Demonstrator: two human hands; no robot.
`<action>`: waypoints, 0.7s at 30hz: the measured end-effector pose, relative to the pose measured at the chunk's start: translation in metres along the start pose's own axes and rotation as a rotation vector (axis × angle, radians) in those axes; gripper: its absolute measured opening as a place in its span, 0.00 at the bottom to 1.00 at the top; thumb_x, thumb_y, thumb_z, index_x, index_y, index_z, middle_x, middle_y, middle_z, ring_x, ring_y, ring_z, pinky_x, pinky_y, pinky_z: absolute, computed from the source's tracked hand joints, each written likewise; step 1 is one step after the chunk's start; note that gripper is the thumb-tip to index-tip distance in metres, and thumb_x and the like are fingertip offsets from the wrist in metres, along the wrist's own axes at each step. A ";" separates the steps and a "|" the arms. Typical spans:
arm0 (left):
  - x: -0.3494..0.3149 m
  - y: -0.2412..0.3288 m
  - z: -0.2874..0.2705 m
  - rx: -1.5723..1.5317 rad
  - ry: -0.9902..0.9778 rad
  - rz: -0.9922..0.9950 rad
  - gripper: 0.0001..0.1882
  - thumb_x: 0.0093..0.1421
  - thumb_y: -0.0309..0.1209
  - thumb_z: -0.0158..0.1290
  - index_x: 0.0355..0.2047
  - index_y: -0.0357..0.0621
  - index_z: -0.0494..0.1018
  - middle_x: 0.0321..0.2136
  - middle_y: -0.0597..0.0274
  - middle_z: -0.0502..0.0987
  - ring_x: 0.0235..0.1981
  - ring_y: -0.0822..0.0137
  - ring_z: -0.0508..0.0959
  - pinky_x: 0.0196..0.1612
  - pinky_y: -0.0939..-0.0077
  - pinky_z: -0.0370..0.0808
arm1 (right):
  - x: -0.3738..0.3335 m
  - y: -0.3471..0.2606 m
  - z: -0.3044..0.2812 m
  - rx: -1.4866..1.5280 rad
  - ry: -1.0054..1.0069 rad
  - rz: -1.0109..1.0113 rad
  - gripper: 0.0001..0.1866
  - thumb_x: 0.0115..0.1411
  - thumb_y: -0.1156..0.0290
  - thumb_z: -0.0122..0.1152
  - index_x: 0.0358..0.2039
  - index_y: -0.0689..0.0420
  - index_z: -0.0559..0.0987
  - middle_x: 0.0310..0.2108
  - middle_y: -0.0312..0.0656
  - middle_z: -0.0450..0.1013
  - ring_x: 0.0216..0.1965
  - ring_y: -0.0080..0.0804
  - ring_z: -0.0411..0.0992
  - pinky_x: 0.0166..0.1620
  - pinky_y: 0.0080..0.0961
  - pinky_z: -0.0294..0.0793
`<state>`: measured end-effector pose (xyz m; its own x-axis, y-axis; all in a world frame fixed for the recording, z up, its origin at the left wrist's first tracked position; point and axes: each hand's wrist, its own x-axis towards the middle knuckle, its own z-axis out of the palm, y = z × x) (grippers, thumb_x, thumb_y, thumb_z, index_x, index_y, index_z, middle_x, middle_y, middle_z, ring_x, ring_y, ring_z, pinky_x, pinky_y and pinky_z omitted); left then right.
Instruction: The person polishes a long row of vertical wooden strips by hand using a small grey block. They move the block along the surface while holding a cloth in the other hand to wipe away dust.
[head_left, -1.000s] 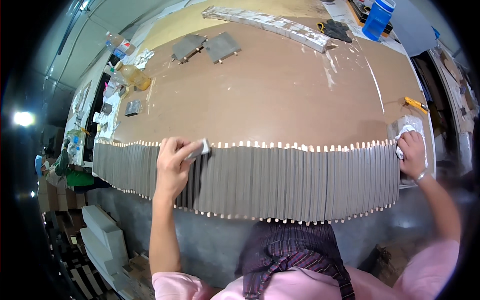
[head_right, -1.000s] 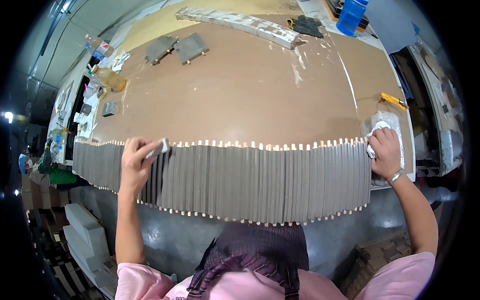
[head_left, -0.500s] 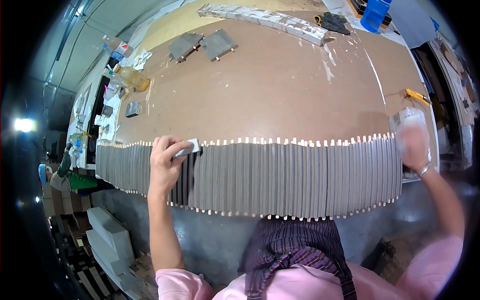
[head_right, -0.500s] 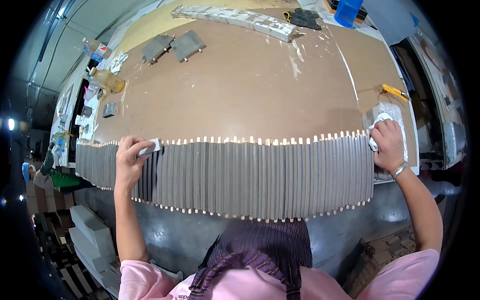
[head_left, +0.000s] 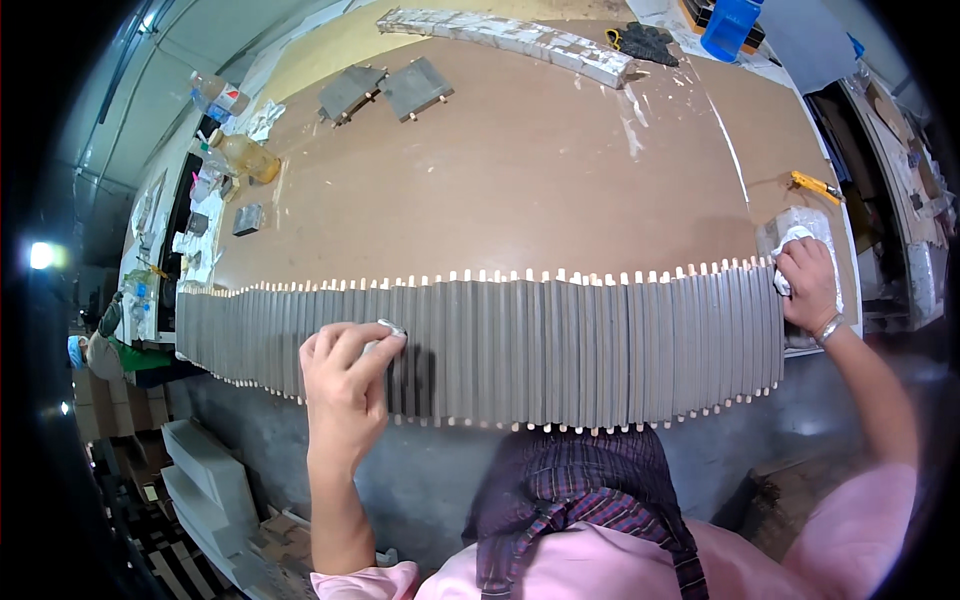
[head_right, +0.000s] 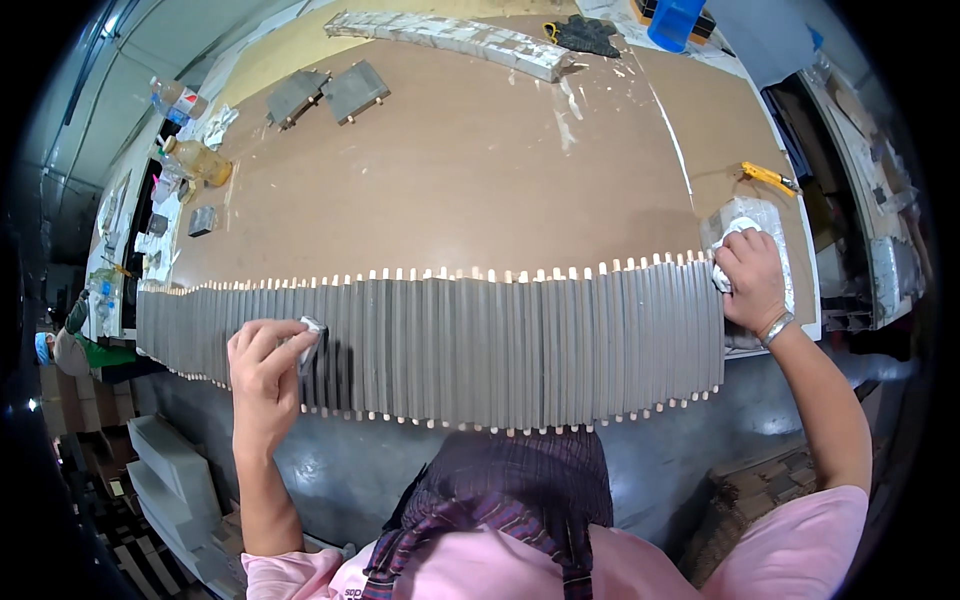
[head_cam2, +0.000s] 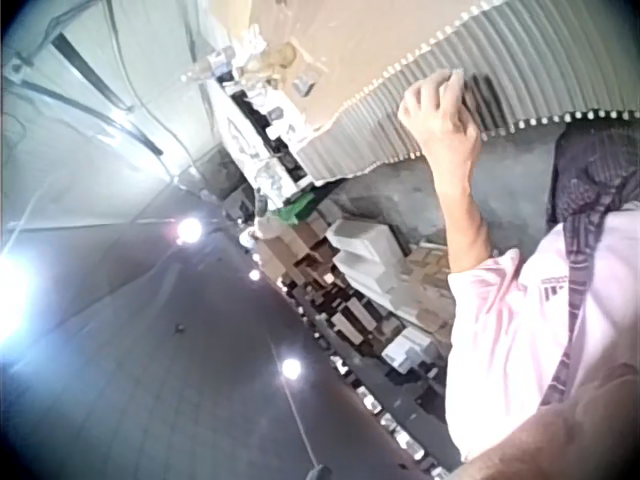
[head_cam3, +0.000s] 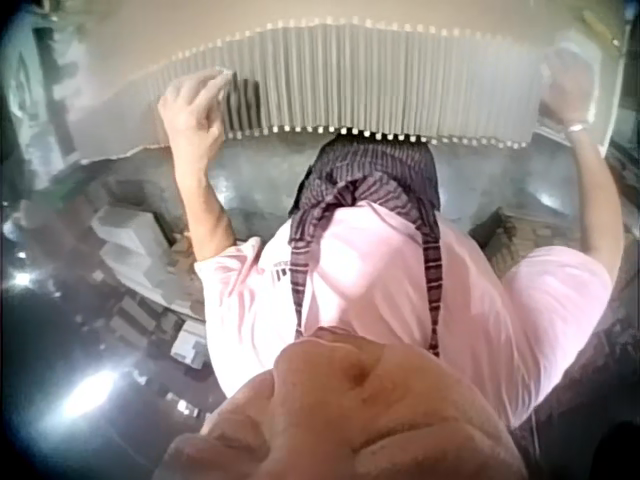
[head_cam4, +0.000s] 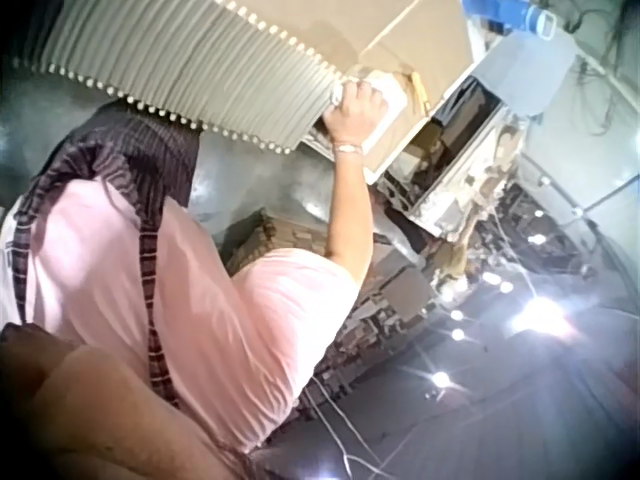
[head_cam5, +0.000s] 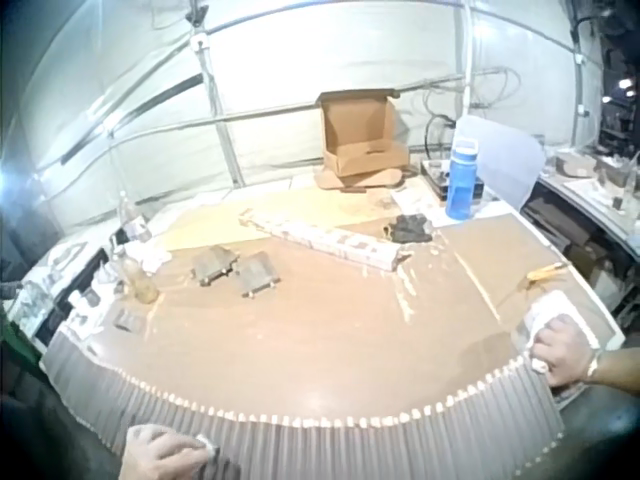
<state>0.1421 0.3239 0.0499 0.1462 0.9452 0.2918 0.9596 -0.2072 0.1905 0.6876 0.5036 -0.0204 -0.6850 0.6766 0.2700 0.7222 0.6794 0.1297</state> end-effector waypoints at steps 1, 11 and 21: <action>0.004 0.008 -0.004 -0.008 0.003 -0.001 0.18 0.46 0.16 0.54 0.37 0.44 0.82 0.40 0.64 0.81 0.43 0.59 0.77 0.52 0.61 0.67 | -0.001 0.000 -0.001 -0.007 -0.005 -0.002 0.11 0.39 0.76 0.58 0.28 0.59 0.73 0.32 0.45 0.68 0.39 0.48 0.68 0.45 0.41 0.67; 0.032 0.161 -0.116 -0.200 0.068 0.221 0.05 0.55 0.26 0.56 0.30 0.44 0.82 0.31 0.60 0.85 0.31 0.60 0.84 0.39 0.62 0.82 | 0.005 -0.001 0.001 -0.007 -0.006 -0.048 0.12 0.41 0.77 0.59 0.31 0.56 0.74 0.34 0.43 0.69 0.39 0.46 0.68 0.43 0.40 0.67; 0.022 0.233 -0.117 -0.151 -0.216 0.300 0.08 0.53 0.26 0.58 0.35 0.41 0.79 0.31 0.59 0.84 0.30 0.59 0.84 0.37 0.62 0.80 | -0.003 0.002 0.003 -0.025 -0.044 -0.048 0.17 0.37 0.78 0.61 0.32 0.56 0.75 0.35 0.42 0.68 0.41 0.44 0.68 0.46 0.39 0.66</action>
<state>0.3409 0.2665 0.2101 0.4770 0.8652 0.1547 0.8229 -0.5015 0.2671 0.6909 0.5038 -0.0235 -0.7224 0.6553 0.2207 0.6899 0.7047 0.1656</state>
